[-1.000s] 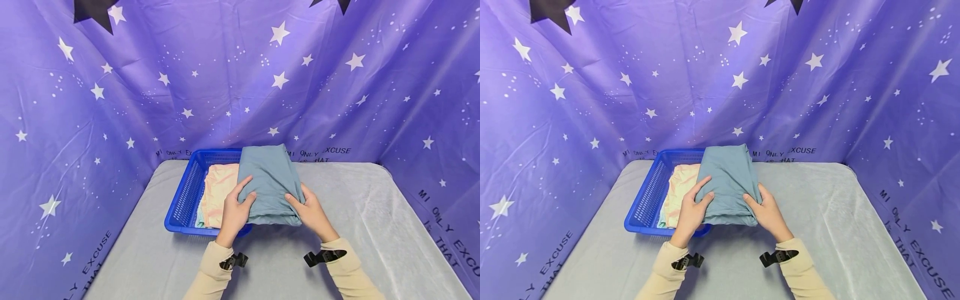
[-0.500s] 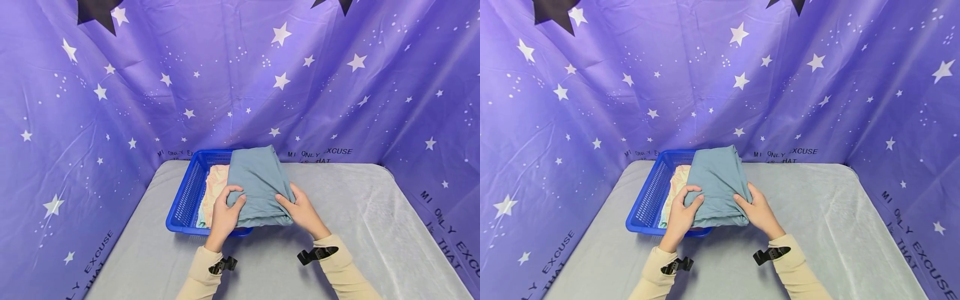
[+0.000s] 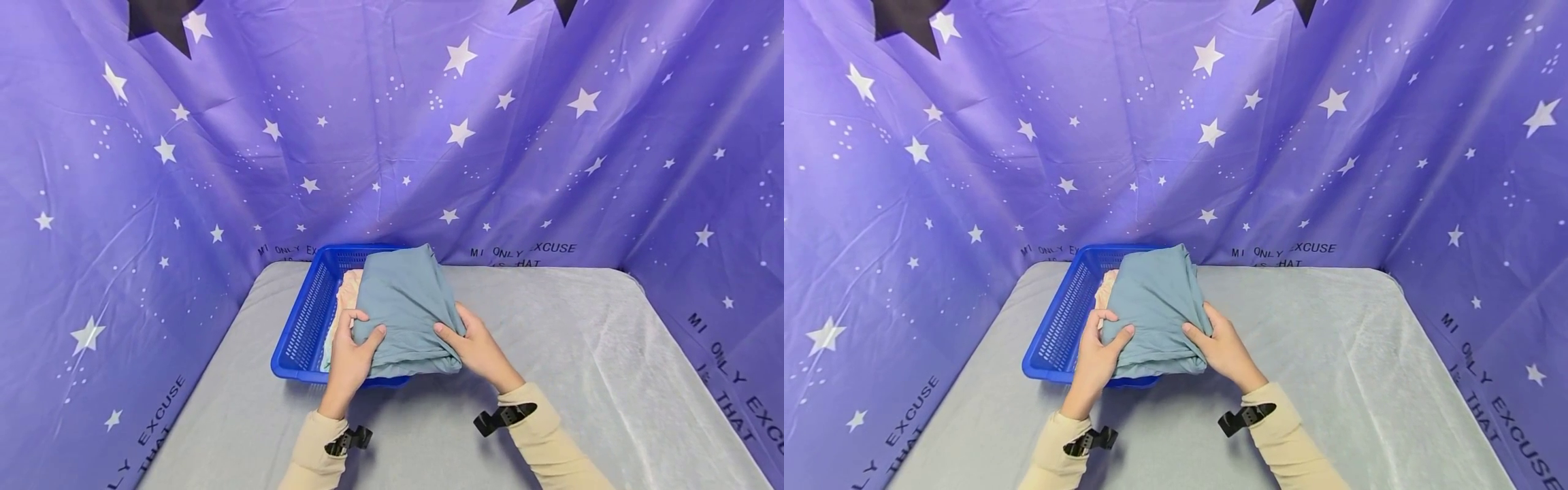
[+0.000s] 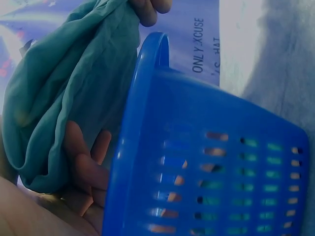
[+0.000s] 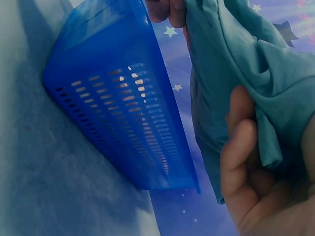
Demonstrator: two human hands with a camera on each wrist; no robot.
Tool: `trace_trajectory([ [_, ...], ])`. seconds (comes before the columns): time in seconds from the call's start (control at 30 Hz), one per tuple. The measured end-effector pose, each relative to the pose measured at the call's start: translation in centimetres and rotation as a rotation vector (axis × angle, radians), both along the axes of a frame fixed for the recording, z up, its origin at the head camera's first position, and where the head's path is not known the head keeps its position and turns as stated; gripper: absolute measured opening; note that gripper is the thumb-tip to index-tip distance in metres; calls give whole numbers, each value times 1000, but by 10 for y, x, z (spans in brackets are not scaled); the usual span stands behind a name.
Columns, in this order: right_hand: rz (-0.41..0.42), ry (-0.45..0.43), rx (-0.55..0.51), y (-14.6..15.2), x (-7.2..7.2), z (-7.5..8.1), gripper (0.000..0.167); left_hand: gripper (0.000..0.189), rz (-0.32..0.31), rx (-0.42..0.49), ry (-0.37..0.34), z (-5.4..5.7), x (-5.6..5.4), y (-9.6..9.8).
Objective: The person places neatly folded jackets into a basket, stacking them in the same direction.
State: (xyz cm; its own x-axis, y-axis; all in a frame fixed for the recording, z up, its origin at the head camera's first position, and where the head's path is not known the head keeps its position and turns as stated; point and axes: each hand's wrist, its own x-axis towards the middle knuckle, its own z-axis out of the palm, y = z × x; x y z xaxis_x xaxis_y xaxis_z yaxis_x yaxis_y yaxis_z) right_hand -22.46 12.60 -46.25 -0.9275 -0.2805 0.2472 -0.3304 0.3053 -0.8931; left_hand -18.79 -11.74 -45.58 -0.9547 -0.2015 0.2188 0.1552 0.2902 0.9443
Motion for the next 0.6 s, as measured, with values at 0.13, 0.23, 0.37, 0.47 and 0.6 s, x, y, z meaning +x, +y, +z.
trace_trajectory([
  [0.13,8,0,10,-5,-1,-2,53,31,10,11,-3,-2,1,-4],
  [0.23,11,-4,8,-8,-2,-4,54,32,6,7,-16,-2,0,-7],
  [0.37,37,-27,-9,-12,-3,-7,54,34,-13,-24,-50,1,-1,-15],
  [0.47,78,-52,-24,-16,-3,-9,57,34,-28,-52,-80,3,-2,-23],
  [0.6,111,-60,-22,-22,-4,-12,58,35,-33,-109,-99,5,-5,-34],
])
